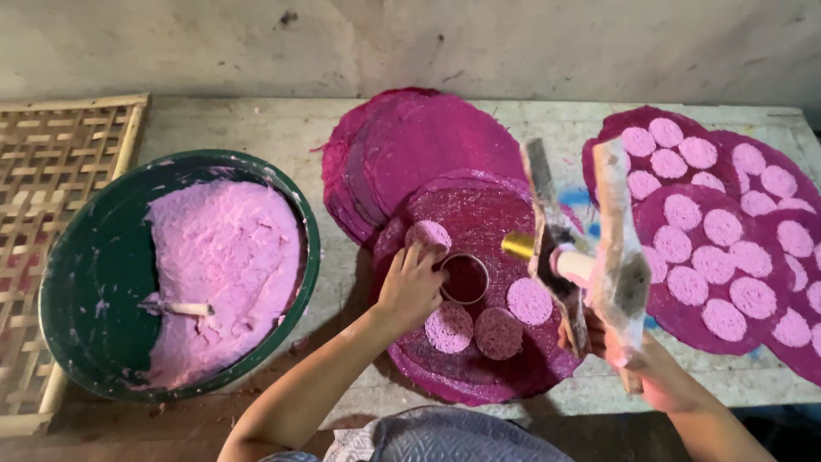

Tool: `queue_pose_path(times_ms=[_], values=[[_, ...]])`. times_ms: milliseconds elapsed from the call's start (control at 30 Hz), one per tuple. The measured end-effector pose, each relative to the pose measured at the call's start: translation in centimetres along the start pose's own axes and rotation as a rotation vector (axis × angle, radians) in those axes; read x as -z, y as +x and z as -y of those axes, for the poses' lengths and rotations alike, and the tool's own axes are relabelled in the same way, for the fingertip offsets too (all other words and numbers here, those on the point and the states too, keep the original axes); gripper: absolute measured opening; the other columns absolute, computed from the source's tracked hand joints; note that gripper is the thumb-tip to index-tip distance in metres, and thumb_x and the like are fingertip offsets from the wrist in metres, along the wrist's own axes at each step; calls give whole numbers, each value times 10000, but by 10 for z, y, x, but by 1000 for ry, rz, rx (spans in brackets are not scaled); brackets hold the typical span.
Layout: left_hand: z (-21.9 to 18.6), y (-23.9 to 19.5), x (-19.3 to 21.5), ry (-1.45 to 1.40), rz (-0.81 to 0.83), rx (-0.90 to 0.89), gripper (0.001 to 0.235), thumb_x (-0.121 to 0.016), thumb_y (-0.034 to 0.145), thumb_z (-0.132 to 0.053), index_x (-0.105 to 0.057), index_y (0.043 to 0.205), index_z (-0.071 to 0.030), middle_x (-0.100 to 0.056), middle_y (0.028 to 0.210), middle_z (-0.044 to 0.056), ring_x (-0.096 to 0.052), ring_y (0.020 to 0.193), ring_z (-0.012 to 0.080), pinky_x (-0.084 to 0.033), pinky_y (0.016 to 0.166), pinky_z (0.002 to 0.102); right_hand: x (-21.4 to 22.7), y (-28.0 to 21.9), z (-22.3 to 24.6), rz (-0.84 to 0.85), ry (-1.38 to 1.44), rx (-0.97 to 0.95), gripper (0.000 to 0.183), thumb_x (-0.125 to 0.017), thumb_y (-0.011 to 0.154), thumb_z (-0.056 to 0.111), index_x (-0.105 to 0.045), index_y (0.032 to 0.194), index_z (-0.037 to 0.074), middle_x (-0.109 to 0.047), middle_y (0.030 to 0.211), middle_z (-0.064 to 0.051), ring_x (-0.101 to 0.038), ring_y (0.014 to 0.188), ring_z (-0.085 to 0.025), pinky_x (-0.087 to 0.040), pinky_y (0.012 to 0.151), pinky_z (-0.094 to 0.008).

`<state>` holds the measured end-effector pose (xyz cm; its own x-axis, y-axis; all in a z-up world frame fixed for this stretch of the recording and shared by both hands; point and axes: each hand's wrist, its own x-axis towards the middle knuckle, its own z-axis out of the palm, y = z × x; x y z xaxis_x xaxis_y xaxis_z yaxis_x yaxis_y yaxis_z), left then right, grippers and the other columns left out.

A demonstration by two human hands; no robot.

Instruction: The person uses a hand-stamping tool to apply pink paste from a bowl onto large purple dough circles, then moves the finished discs onto a wooden lattice drying rack.

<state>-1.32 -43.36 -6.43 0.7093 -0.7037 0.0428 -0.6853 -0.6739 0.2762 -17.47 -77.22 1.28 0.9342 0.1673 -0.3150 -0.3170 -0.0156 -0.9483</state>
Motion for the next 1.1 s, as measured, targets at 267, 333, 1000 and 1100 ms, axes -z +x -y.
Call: queue_pose_path(times_ms=[267,333,1000,1100], values=[[-2,23,52,-2574,-51,-252,909,-542,1027,-624,-330,1685,-36,-368,1581,285,-441,1429,391,-310,1272,522,-39,25,10,546,375,-263,935,-407,945,757,-425,1507,10,-655,1250,-170,-639,1150,-258,-512,1003,-405],[-8,23,61,-2535,-101,-508,849,-528,954,-615,-378,1561,-42,-428,1537,240,-457,1413,381,-336,1210,528,-42,26,10,669,441,-301,871,-389,1017,717,-436,1500,-8,-636,1271,-181,-617,1177,-273,-492,1033,-424],[15,109,-13,-2849,-356,-707,268,-629,931,-415,-529,1038,-191,-582,1014,-18,-567,1042,165,-422,1092,374,7,88,71,223,-499,-831,872,-234,904,784,-471,1523,216,-620,1337,-131,-584,1310,-217,-453,1100,-478],[33,106,-23,-2870,-392,-667,245,-604,949,-389,-531,1042,-174,-577,1003,-8,-569,1024,182,-437,1044,382,-11,98,71,242,-593,-780,832,-210,970,758,-521,1486,184,-665,1201,-140,-620,1149,-241,-515,998,-450]])
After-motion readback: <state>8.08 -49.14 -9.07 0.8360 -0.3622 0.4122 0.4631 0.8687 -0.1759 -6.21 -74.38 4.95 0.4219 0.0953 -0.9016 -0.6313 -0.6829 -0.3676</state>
